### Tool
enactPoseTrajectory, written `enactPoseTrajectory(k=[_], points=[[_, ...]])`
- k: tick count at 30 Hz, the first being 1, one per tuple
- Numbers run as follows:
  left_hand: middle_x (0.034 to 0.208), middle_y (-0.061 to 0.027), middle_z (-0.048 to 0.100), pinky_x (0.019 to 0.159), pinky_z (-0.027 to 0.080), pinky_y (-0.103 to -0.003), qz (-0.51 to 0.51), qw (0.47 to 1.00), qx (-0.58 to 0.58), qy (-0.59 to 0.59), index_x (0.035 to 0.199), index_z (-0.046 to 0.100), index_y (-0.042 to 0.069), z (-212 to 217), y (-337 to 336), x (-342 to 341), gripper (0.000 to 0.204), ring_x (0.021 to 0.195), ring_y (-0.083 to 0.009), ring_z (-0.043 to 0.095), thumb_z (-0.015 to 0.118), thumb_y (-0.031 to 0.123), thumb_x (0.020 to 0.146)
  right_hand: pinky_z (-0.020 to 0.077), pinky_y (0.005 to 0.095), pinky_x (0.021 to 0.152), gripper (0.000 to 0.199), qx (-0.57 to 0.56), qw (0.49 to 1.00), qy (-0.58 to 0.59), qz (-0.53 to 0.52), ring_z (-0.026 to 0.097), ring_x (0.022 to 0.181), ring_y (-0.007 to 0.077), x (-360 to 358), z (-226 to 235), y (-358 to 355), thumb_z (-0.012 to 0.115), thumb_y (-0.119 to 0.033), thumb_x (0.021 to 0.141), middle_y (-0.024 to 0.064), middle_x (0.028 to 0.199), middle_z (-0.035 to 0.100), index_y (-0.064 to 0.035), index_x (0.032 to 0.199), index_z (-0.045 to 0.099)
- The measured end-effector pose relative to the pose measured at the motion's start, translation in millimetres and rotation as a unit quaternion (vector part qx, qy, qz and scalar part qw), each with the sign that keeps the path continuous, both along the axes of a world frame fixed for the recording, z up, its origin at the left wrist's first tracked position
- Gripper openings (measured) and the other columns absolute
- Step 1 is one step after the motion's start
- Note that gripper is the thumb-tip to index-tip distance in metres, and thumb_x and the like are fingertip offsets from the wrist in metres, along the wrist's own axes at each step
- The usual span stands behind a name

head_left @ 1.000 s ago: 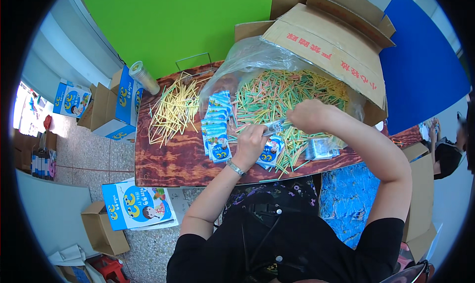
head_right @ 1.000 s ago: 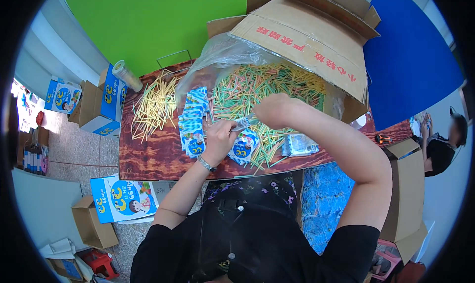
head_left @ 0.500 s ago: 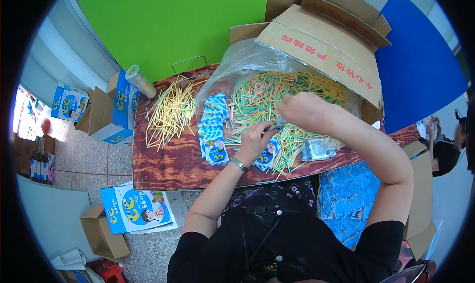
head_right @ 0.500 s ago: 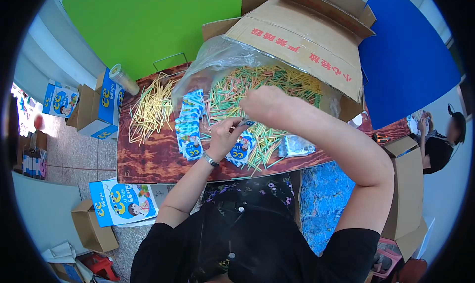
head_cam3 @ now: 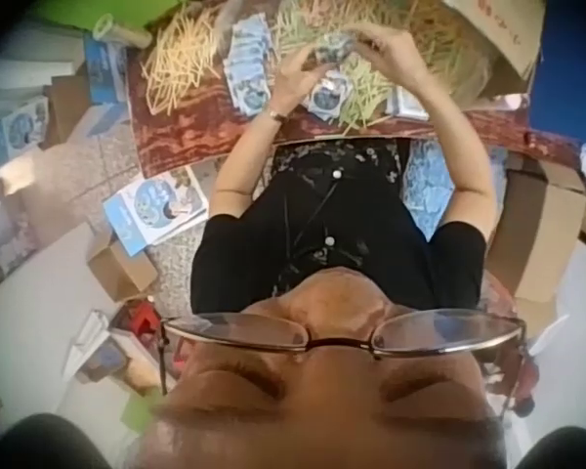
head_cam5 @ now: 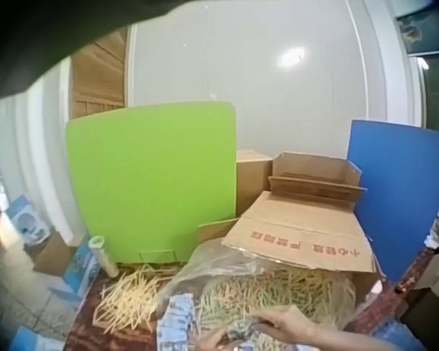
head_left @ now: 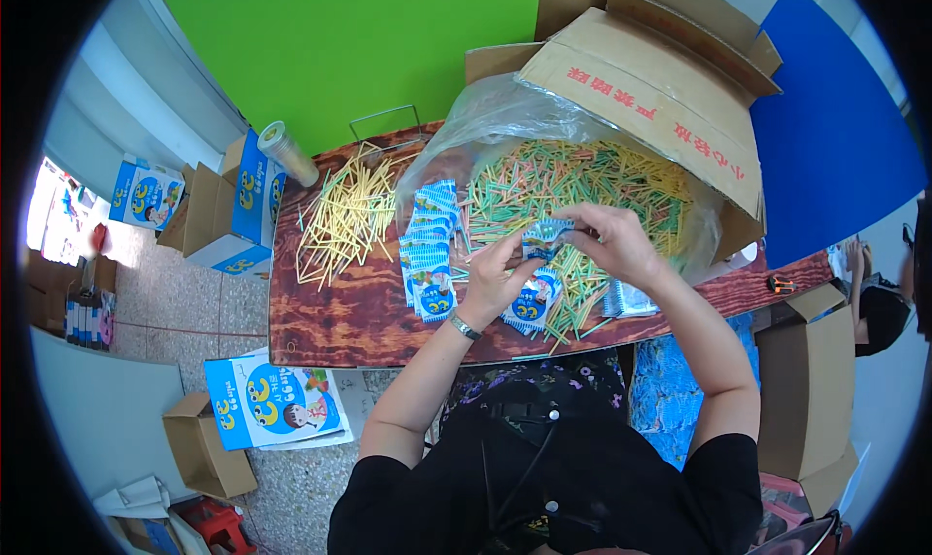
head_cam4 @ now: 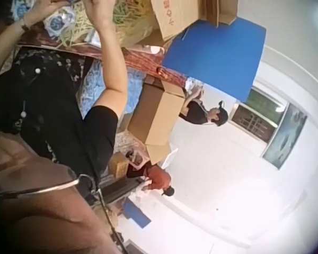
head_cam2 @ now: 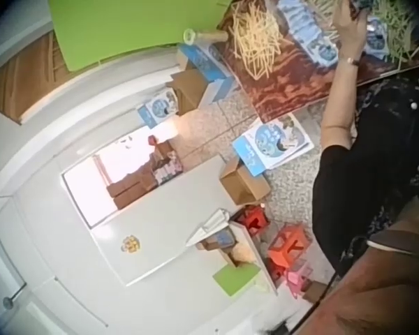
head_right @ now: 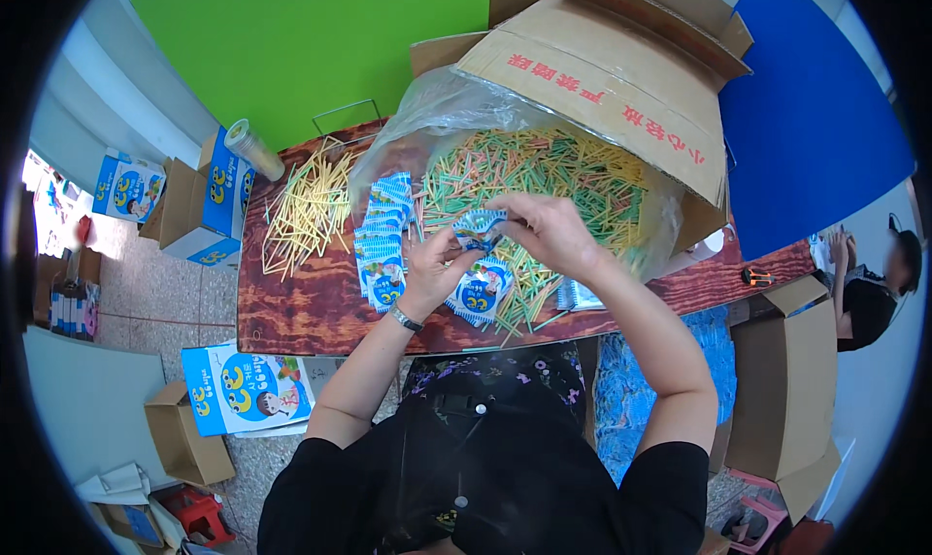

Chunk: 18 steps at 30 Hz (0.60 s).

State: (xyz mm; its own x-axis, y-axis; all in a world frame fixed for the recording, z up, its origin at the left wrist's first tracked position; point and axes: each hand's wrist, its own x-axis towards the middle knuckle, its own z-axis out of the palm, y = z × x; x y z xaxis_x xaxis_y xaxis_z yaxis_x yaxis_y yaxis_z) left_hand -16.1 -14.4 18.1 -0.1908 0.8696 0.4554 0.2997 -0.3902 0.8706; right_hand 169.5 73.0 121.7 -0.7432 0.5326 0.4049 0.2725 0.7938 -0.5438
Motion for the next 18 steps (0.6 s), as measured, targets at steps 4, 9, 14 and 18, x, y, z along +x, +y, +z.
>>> enactPoseTrajectory(k=[4,9,14,18], points=[[0.098,-0.0135,0.068,0.068,0.057,-0.027,0.003,0.999,-0.036,0.035,0.117,0.061,0.0,-17.7,-23.1,-17.5,0.043,0.078,-0.0161,0.068,0.075,0.002,0.077,0.0521,0.037,0.066,0.015,-0.027,0.999,0.028,-0.003,0.066,0.076,0.029,-12.1,-5.5,-9.6,0.068,-0.004,0.079,0.0122,0.083,0.066,-0.0043,0.094,0.064],[0.11,-0.0114,0.064,0.073,0.052,-0.03,0.049,0.995,-0.081,0.013,0.121,0.06,0.002,-7.7,-64.7,-29.0,0.047,0.084,-0.0175,0.064,0.075,0.007,0.077,0.0515,0.0366,0.065,0.011,-0.038,0.996,0.061,0.051,0.066,0.075,0.0291,-37.0,-38.0,-28.7,0.067,-0.005,0.08,0.0118,0.081,0.066,-0.0057,0.091,0.064],[0.098,-0.0102,0.07,0.075,0.051,-0.029,0.082,0.98,-0.181,0.02,0.113,0.066,0.004,-39.4,-111.3,-59.7,0.037,0.082,-0.0149,0.065,0.075,0.015,0.079,0.0525,0.0393,0.068,0.013,-0.057,0.99,0.087,0.1,0.067,0.082,0.0291,-60.6,-71.4,-48.7,0.068,-0.007,0.08,0.0111,0.088,0.068,-0.0076,0.093,0.067],[0.088,-0.008,0.071,0.07,0.052,-0.027,0.126,0.96,-0.247,-0.042,0.108,0.069,0.005,-63.1,-133.3,-85.7,0.031,0.074,-0.0124,0.064,0.075,0.016,0.08,0.052,0.0412,0.069,0.019,0.017,0.996,-0.077,-0.034,0.065,0.079,0.0283,-33.2,-90.4,-12.4,0.068,-0.015,0.082,0.0119,0.085,0.065,-0.0067,0.1,0.065]])
